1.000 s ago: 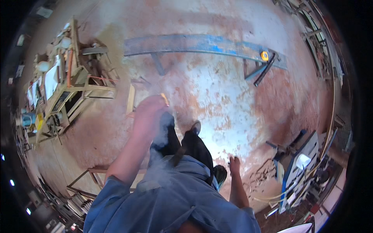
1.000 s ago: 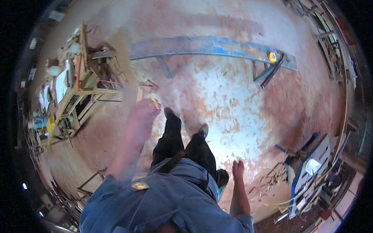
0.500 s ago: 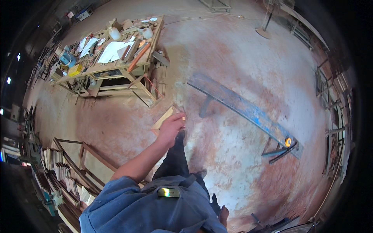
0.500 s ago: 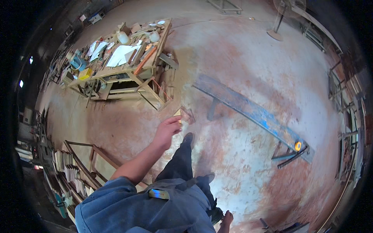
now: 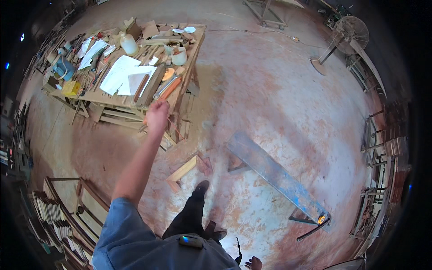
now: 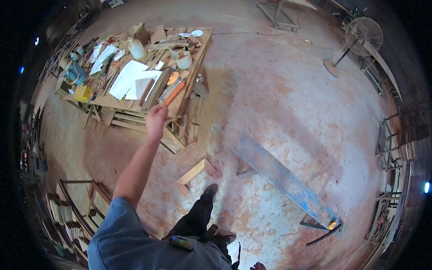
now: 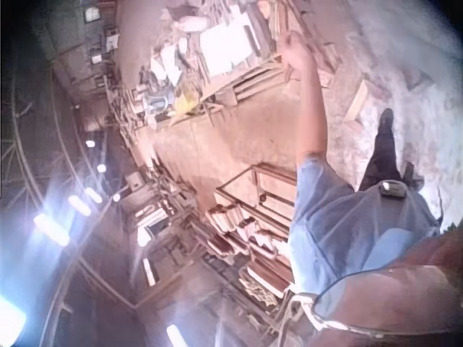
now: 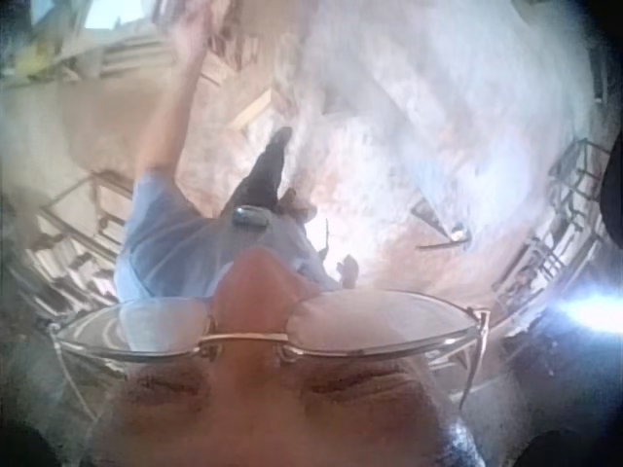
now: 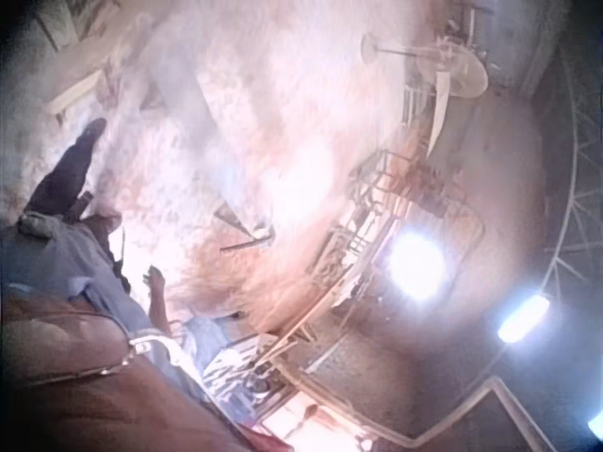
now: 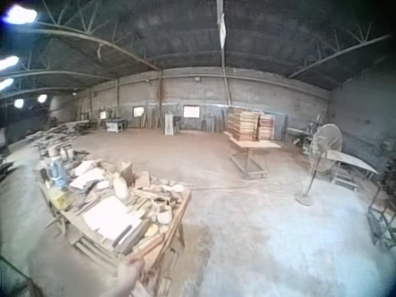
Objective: The person assembles small wooden pieces on a workbench, repeatedly measuring with a tape measure and tapping with a hammer to fit them together. The person then applies glue to the edges of additional wood pieces and stacks them.
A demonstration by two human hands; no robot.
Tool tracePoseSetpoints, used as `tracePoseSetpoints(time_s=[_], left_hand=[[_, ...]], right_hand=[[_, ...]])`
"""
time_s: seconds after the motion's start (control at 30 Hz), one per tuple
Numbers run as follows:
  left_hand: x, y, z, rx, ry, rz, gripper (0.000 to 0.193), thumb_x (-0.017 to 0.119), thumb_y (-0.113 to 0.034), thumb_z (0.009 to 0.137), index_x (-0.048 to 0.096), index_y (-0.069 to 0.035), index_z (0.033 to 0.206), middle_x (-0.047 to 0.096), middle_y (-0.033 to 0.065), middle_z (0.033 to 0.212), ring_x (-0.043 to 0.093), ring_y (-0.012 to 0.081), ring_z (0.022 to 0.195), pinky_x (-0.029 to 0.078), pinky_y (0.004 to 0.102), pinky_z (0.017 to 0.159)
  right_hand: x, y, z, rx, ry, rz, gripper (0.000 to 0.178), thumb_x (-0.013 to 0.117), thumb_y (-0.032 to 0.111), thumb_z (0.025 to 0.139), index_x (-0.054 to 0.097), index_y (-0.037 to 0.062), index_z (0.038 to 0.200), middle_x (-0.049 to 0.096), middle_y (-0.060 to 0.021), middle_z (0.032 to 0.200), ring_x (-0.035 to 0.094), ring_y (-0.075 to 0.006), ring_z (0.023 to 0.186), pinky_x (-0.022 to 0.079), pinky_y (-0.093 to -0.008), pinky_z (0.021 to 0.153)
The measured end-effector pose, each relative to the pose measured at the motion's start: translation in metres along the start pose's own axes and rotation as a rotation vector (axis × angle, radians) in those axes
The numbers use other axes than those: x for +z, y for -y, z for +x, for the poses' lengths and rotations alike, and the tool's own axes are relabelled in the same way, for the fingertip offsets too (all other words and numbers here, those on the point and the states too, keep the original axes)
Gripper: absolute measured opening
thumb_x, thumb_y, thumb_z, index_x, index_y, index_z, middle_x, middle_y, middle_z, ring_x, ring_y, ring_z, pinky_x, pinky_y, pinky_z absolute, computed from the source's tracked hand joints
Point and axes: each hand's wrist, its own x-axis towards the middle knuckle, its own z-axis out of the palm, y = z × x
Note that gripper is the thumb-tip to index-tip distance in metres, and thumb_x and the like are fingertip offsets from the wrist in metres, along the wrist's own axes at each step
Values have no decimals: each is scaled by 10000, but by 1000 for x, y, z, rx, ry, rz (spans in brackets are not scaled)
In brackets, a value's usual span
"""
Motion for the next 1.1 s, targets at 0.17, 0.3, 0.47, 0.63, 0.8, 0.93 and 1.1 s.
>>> tracePoseSetpoints(time_s=[0.17,0.3,0.47,0.63,0.8,0.93,1.1], left_hand=[[39,-23,162,156,-167,243,266,627,-169,845,699,0,1037,723,134,901,684,241,844,520,341,796],[64,-19,251,242,-215,368,307,610,-166,844,679,12,1084,724,170,939,691,246,814,532,342,736],[71,0,300,122,-238,189,306,650,-200,835,690,-9,1071,727,172,974,702,265,879,534,361,842],[73,-41,327,352,-329,327,232,658,-183,860,697,-18,1019,731,147,907,704,248,827,537,362,786],[91,-46,376,468,-359,375,242,637,-241,878,709,-70,1033,728,143,981,701,285,906,537,397,814],[91,-15,422,401,-288,759,316,569,-263,912,690,-131,1172,697,184,1089,674,342,978,537,446,848],[80,19,389,474,-216,923,439,547,-213,908,590,-120,1335,663,244,1126,628,381,1067,517,463,899]], right_hand=[[-9,-31,6,518,-43,340,441,666,258,932,559,61,1311,653,-159,1118,677,-350,936,587,-476,737],[-4,-2,3,711,-101,333,417,608,262,979,551,41,1328,657,-166,1107,695,-338,900,610,-468,690],[-10,47,-7,655,-100,276,406,605,266,977,567,30,1306,663,-167,1068,693,-322,860,605,-452,677],[11,86,18,686,-120,241,397,607,270,973,583,24,1284,662,-157,1024,679,-296,828,590,-428,662],[26,115,43,700,-133,209,390,609,274,969,599,17,1263,661,-146,980,664,-270,795,575,-404,648],[30,129,65,693,-133,193,386,610,276,965,612,12,1245,661,-138,945,652,-249,769,563,-384,636],[18,138,72,679,-132,155,381,612,280,961,628,5,1224,660,-128,901,637,-223,736,548,-360,622]])
